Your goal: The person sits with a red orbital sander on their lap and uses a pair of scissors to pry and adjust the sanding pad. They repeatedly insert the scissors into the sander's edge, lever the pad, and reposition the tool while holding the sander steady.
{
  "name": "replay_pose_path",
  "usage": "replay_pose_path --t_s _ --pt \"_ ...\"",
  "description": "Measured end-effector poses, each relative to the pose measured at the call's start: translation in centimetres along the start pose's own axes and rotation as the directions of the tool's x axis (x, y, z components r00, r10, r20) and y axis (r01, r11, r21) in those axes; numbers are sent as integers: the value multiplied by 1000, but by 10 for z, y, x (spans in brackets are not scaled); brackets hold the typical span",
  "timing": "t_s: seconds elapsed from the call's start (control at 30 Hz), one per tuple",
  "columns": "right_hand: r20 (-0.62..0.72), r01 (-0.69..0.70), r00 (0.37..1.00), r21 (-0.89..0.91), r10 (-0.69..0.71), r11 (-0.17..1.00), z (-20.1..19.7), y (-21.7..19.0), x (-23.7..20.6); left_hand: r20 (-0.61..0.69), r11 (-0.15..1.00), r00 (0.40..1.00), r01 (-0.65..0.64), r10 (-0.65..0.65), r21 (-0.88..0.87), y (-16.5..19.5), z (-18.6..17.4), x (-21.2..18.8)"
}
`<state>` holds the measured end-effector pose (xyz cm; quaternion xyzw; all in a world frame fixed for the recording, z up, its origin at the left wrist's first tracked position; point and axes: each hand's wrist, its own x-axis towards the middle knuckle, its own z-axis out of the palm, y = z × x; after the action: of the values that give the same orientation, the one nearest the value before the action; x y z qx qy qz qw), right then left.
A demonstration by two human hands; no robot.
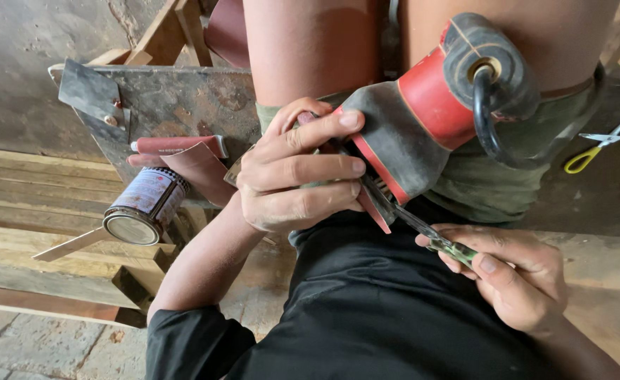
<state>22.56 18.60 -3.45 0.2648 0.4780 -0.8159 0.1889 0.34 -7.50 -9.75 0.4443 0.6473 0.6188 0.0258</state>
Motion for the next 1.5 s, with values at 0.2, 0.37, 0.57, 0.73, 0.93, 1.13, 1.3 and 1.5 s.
replay_pose_path --t_s 0.2,0.37,0.57,0.73,0.93,1.13,1.3,1.5 --pt "23 -27 999 47 26 999 -8 1 -1 -42 996 995 -88 89 34 -7 6 1" --pt "45 -32 999 88 28 996 -11 -2 2 9 990 992 -122 122 70 -4 2 10" --pt "55 -60 997 83 55 995 -14 -5 3 18 992 995 -104 103 70 -1 2 23" --pt "112 -52 993 191 31 980 -21 -4 7 -9 982 984 -177 178 58 -1 3 31" --pt "140 -146 982 149 125 978 -17 -9 12 31 967 998 -54 47 248 13 -2 17" --pt "115 -184 979 158 167 970 -15 -14 15 -42 981 997 -60 69 183 3 9 -3" --pt "132 -167 981 180 144 969 -17 -11 13 -84 982 991 -89 105 169 1 15 1" --pt "120 -179 980 196 158 964 -18 -10 10 -172 976 972 -133 162 172 -2 22 9"
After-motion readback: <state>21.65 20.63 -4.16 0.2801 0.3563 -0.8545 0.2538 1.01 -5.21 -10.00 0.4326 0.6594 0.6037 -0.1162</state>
